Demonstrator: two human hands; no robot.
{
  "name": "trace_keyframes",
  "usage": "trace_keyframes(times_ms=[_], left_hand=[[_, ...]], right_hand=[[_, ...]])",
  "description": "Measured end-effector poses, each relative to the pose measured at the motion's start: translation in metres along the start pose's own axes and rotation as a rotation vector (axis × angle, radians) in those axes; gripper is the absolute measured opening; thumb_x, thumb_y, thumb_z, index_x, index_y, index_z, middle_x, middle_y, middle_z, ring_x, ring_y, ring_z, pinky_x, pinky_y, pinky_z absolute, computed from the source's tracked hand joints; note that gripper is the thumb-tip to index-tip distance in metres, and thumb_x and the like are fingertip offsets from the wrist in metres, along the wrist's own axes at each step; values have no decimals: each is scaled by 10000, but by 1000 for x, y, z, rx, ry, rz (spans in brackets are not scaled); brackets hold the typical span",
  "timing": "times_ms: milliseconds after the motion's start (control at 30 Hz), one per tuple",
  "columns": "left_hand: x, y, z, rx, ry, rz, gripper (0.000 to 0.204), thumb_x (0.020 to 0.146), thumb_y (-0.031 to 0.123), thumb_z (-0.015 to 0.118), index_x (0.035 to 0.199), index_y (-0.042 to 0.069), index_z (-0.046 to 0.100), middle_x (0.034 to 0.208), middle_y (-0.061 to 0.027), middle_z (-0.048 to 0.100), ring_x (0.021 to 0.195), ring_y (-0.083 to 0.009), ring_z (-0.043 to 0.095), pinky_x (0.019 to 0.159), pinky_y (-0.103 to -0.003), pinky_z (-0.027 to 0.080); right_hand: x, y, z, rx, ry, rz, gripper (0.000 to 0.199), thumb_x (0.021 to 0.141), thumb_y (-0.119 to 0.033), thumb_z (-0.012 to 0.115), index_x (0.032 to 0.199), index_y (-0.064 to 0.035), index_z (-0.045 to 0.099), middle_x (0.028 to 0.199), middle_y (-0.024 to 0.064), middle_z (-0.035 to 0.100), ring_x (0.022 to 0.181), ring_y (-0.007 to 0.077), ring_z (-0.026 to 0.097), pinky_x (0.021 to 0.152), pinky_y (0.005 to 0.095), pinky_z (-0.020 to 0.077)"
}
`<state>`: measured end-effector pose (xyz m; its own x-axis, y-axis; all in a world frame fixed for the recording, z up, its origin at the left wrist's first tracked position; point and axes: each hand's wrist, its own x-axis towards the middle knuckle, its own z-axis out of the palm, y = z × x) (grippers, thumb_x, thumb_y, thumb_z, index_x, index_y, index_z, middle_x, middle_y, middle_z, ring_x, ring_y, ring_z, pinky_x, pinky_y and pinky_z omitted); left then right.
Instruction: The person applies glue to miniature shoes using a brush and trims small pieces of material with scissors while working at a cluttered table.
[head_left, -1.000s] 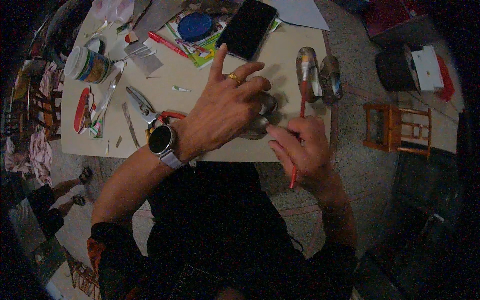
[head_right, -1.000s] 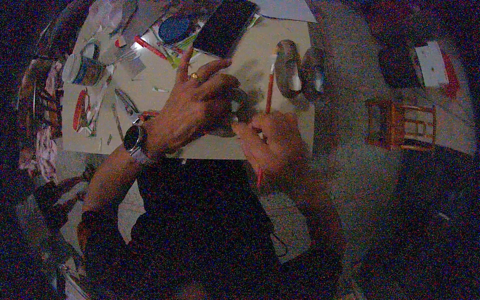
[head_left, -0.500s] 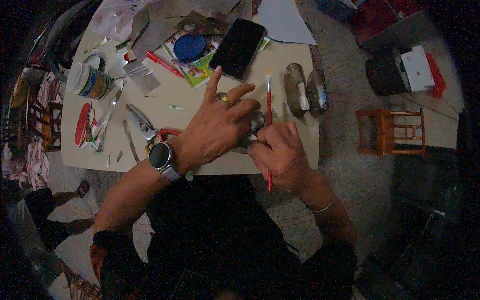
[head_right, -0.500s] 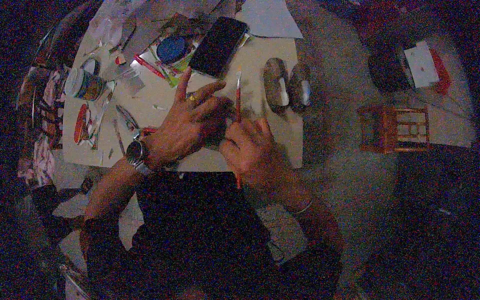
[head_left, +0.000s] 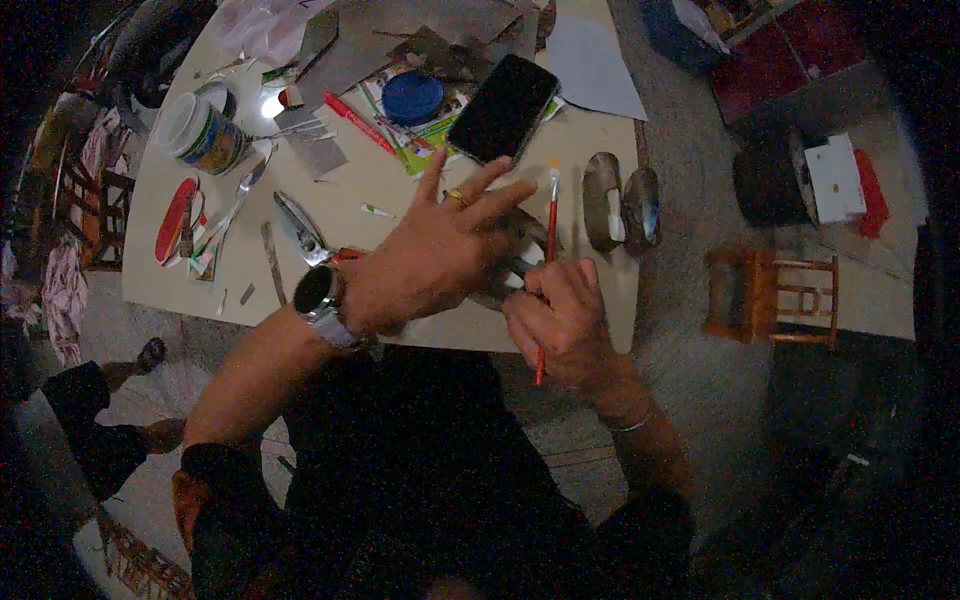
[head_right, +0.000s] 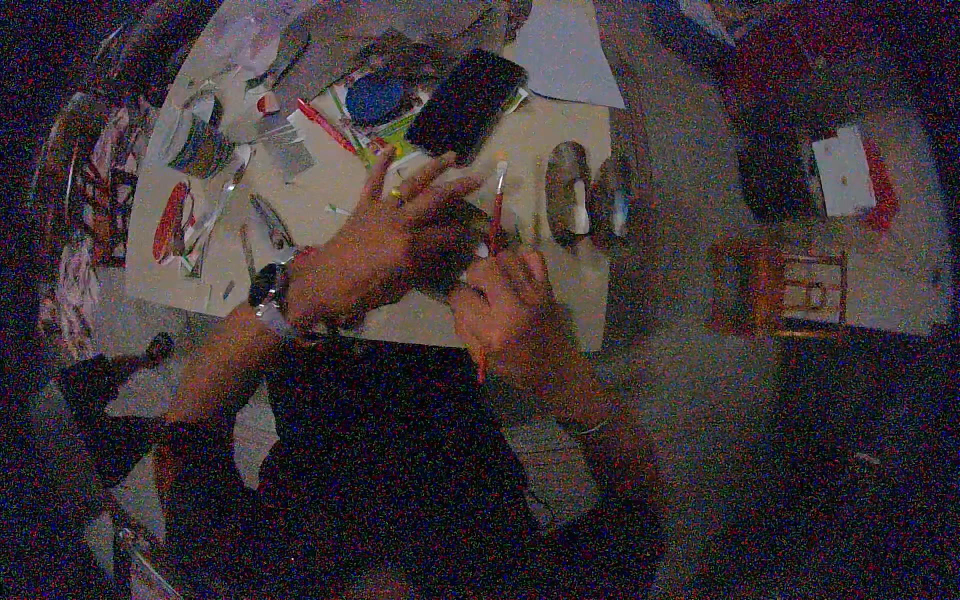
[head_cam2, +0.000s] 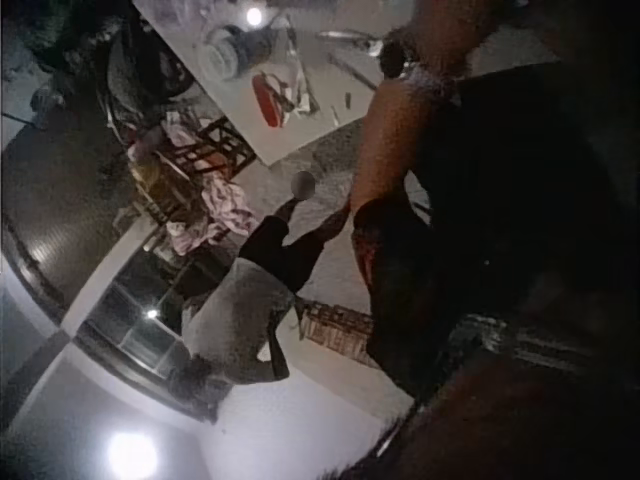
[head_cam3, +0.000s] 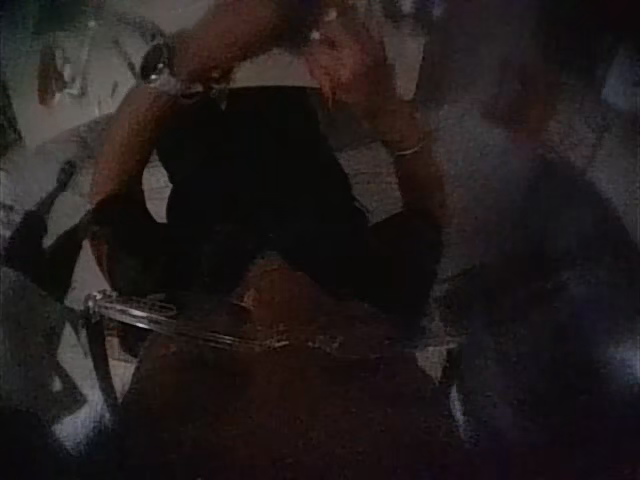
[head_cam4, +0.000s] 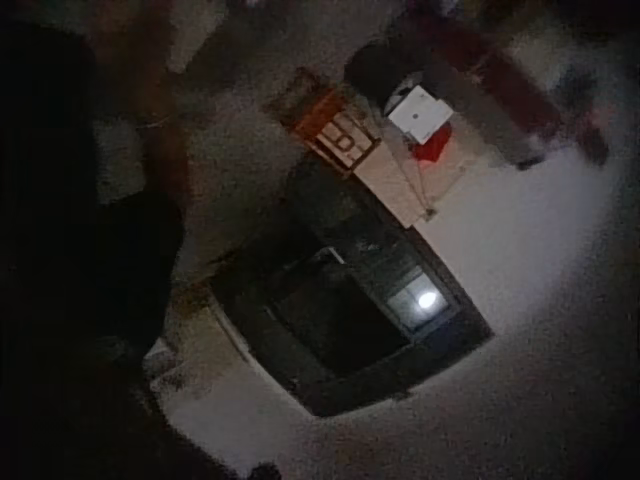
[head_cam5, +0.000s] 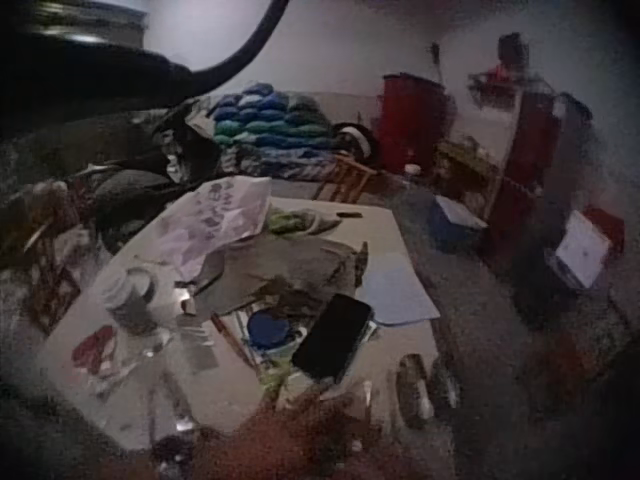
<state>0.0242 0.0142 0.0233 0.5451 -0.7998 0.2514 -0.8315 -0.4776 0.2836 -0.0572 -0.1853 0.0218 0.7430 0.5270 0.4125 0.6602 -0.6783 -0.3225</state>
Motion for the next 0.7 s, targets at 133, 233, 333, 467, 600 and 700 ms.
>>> trace_keyframes(times_ms=[133, 233, 333, 467, 600, 700], left_hand=[[-30, -2, -44, -229, -22, -89, 363, 760, 225, 742, 1115, 166, 691, 1502, -93, 374, 1450, -350, 222, 1120, -679, 89], [-62, -3, -67, -312, 15, -198, 336, 773, 225, 752, 1095, 149, 694, 1471, -107, 411, 1430, -375, 266, 1132, -648, 132], [-106, -4, -70, -323, 97, -340, 323, 776, 250, 754, 1075, 139, 705, 1440, -106, 451, 1414, -376, 306, 1147, -620, 129], [-157, 8, -67, -375, 168, -543, 281, 797, 287, 745, 1027, 128, 722, 1402, -110, 495, 1393, -371, 351, 1159, -598, 109], [-192, 35, -63, -505, 249, -708, 282, 816, 316, 732, 997, 100, 727, 1381, -135, 510, 1382, -365, 373, 1165, -581, 89], [-214, 47, -55, -498, 245, -771, 295, 822, 316, 725, 1012, 89, 720, 1371, -148, 514, 1379, -368, 374, 1164, -577, 96]], right_hand=[[-1, -3, 1, 17, 11, 31, 165, 660, -60, 741, 788, -58, 636, 817, 65, 492, 763, 240, 506, 710, 381, 352], [-2, -1, 2, 5, 4, 36, 158, 691, -56, 750, 809, -43, 646, 808, 70, 502, 759, 244, 507, 708, 384, 353], [-1, -1, 7, -19, 13, 10, 166, 699, -56, 754, 828, -34, 653, 809, 71, 505, 767, 245, 513, 714, 390, 359], [-1, -5, 7, -47, -8, 32, 173, 704, -59, 756, 843, -26, 659, 812, 72, 510, 775, 247, 517, 725, 397, 366], [5, -9, -8, -44, 90, 45, 198, 711, -98, 775, 864, -33, 670, 824, 78, 518, 761, 252, 506, 704, 399, 358], [10, -2, -13, -161, 120, 50, 220, 712, -135, 788, 876, -42, 676, 834, 81, 527, 754, 257, 502, 691, 403, 349]])
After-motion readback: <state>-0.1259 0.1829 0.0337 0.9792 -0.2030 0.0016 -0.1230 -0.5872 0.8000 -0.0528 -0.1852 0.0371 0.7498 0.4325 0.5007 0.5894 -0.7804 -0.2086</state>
